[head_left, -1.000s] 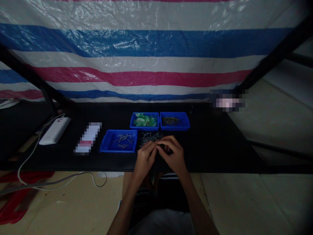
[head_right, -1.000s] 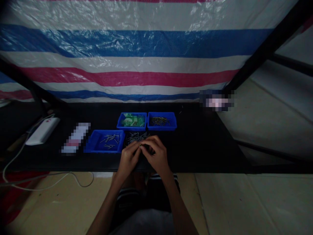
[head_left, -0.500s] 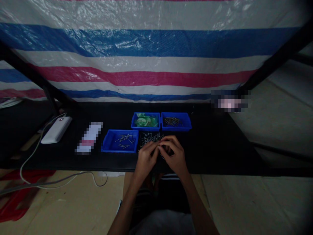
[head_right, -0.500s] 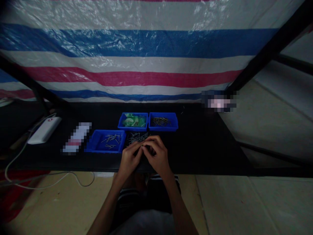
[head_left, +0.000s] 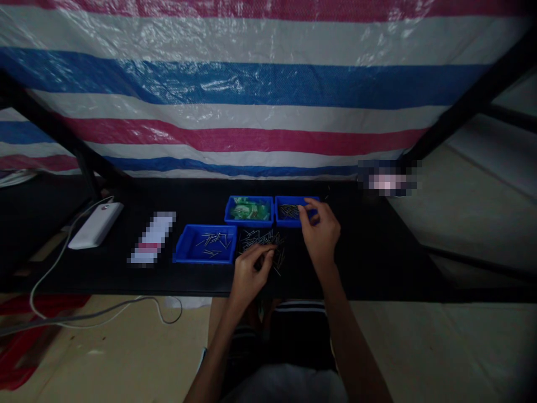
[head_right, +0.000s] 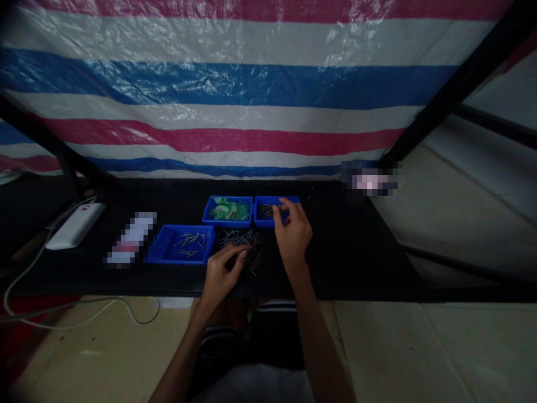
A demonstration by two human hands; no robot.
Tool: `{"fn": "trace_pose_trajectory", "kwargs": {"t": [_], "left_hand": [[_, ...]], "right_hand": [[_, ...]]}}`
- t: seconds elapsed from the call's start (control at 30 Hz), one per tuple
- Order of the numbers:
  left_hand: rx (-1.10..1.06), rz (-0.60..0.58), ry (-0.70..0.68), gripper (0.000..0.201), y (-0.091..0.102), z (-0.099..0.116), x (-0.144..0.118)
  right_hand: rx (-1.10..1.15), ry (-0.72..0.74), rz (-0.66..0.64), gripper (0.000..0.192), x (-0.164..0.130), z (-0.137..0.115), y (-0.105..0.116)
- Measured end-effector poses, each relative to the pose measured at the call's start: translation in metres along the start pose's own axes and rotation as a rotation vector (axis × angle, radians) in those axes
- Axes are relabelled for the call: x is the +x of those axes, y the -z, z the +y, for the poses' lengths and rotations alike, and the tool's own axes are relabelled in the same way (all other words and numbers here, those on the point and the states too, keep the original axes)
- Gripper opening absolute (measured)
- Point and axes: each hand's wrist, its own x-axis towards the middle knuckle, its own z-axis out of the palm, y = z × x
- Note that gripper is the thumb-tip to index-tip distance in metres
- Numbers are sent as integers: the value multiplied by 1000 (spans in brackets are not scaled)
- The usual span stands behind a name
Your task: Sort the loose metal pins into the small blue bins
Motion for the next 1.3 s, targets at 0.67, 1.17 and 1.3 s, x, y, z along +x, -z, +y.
{"fn": "trace_pose_trajectory", "kwargs": {"t": [0.67, 1.17, 1.3], "left_hand": [[22, 29, -7, 19, -3, -6, -1], [28, 32, -10, 19, -2, -5, 1], [30, 36, -8, 20, -2, -4, 1]], "right_hand": [[101, 67, -730, 34, -85, 15, 40], [-130, 183, -644, 10, -105, 7, 29], [-179, 188, -602, 7, -109, 4, 25]]}}
